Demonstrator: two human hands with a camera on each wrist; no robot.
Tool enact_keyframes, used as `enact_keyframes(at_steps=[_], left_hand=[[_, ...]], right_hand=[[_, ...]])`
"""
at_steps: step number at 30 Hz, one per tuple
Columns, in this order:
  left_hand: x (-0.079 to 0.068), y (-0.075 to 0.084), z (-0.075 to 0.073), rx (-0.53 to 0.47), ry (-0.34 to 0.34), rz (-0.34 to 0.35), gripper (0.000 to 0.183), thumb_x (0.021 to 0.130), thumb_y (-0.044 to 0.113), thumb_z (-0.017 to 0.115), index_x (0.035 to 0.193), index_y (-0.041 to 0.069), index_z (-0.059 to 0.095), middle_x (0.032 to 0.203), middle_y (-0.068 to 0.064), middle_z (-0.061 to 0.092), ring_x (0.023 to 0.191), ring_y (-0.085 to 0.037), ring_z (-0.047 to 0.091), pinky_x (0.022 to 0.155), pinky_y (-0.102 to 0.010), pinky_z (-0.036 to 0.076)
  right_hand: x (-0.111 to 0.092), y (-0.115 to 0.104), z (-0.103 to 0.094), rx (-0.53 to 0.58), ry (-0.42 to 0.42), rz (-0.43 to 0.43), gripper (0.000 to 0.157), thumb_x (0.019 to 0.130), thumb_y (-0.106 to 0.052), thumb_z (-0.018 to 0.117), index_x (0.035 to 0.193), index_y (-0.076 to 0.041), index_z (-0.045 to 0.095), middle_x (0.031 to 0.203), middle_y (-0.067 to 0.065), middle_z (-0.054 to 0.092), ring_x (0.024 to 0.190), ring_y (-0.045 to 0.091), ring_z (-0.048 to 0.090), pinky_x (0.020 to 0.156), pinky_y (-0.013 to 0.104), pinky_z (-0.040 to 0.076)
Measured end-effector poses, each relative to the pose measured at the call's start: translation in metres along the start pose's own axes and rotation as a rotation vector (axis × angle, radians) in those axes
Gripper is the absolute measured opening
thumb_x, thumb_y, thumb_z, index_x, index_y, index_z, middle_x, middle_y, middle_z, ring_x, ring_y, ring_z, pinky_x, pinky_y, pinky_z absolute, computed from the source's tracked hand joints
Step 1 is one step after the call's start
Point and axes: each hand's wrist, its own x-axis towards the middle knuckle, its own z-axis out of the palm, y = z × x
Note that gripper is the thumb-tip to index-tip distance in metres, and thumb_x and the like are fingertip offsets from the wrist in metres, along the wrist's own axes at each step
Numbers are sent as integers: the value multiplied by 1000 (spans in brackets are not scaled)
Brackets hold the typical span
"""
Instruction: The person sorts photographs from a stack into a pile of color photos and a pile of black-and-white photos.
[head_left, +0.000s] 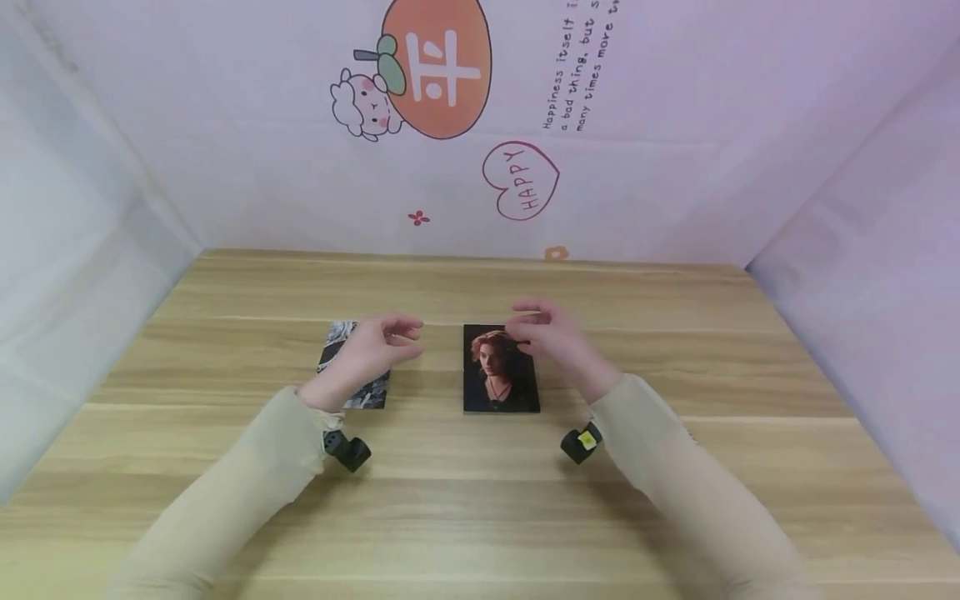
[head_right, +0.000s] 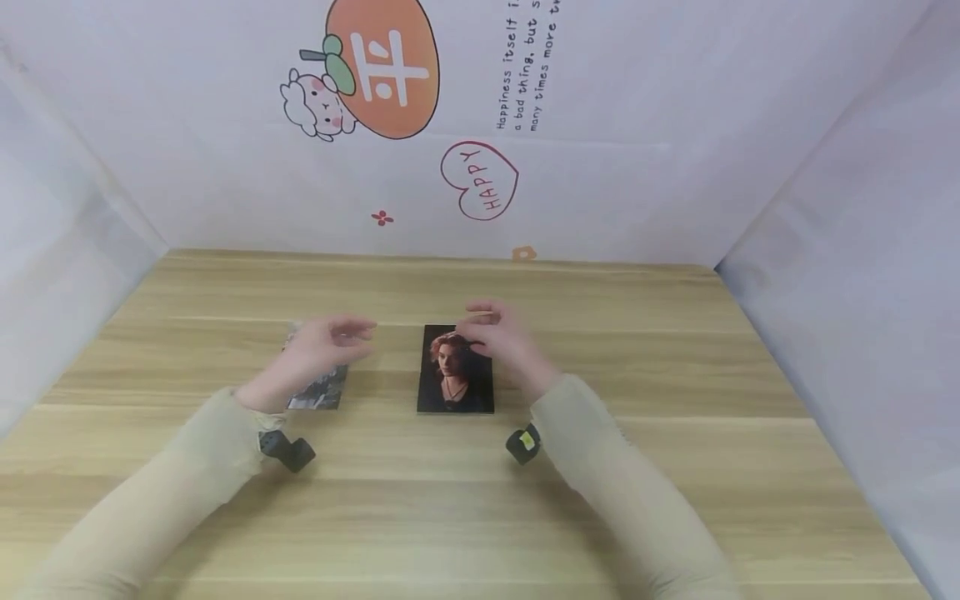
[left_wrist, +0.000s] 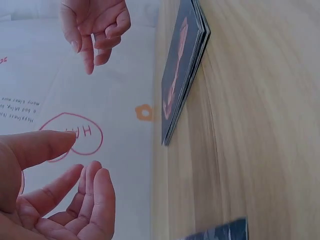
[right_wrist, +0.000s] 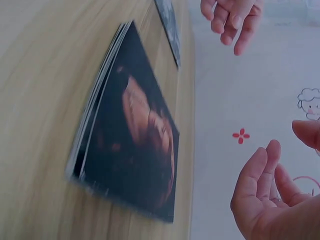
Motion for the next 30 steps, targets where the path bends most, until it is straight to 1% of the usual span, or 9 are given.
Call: enact_keyframes(at_steps=[4, 10, 14, 16, 19, 21, 23, 25, 30], left_hand=[[5, 6, 11, -16, -19, 17, 45, 89, 11, 64, 131, 1, 52, 122, -20, 58, 111, -32, 58, 90, -41, 52], [13, 13, 25, -25, -46, 13, 47, 87, 13, 66, 131, 1, 52, 121, -19, 61, 109, -32, 59, 93, -42, 50], [19, 15, 34, -59, -63, 8, 49, 86, 11, 66, 131, 0, 51, 121, -20, 60, 110, -33, 58, 94, -41, 50], [22, 14, 39, -84, -69, 6, 49, 85, 9, 66, 131, -1, 51, 121, -21, 60, 110, -33, 58, 93, -40, 50], [27, 12, 46, -101, -73, -6, 51, 84, 8, 66, 131, -3, 49, 123, -22, 59, 111, -34, 58, 91, -38, 52], [29, 10, 50, -107, -75, -36, 54, 84, 8, 67, 133, -1, 48, 125, -21, 58, 111, -33, 58, 87, -36, 54], [30, 8, 54, -98, -77, -55, 57, 84, 9, 68, 135, 0, 46, 127, -21, 56, 109, -33, 59, 84, -35, 55], [30, 7, 56, -80, -77, -70, 61, 83, 10, 68, 138, 1, 42, 128, -21, 55, 109, -32, 59, 85, -36, 54], [33, 5, 61, -51, -73, -98, 70, 83, 10, 69, 143, 3, 35, 130, -22, 54, 114, -33, 56, 94, -42, 50]], right_hand=[[-2, 5, -17, -21, 15, 1, 49, 94, -6, 53, 138, 4, 36, 125, 21, 48, 122, 40, 45, 107, 48, 39], [-4, 14, -37, -30, 25, 27, 52, 95, -6, 51, 141, 7, 31, 132, 27, 42, 124, 40, 44, 109, 47, 37], [-4, 18, -46, -27, 26, 50, 53, 95, -7, 50, 142, 8, 29, 138, 29, 37, 126, 39, 43, 109, 46, 37], [-3, 20, -50, -33, 28, 63, 53, 96, -8, 50, 142, 7, 29, 140, 29, 37, 125, 36, 45, 108, 44, 39], [-1, 26, -54, -66, 31, 76, 53, 96, -11, 51, 141, 7, 31, 138, 29, 41, 118, 30, 53, 103, 39, 45], [0, 32, -55, -94, 31, 83, 52, 96, -12, 51, 141, 6, 33, 136, 29, 45, 110, 24, 58, 98, 35, 49], [3, 39, -55, -105, 22, 89, 51, 96, -12, 51, 140, 6, 34, 134, 29, 47, 104, 20, 60, 94, 33, 51], [5, 44, -54, -98, 8, 103, 51, 96, -11, 51, 141, 6, 34, 134, 28, 47, 106, 21, 59, 97, 33, 50], [10, 47, -48, -23, -28, 142, 53, 95, -7, 50, 142, 5, 29, 141, 27, 40, 120, 28, 49, 109, 40, 39]])
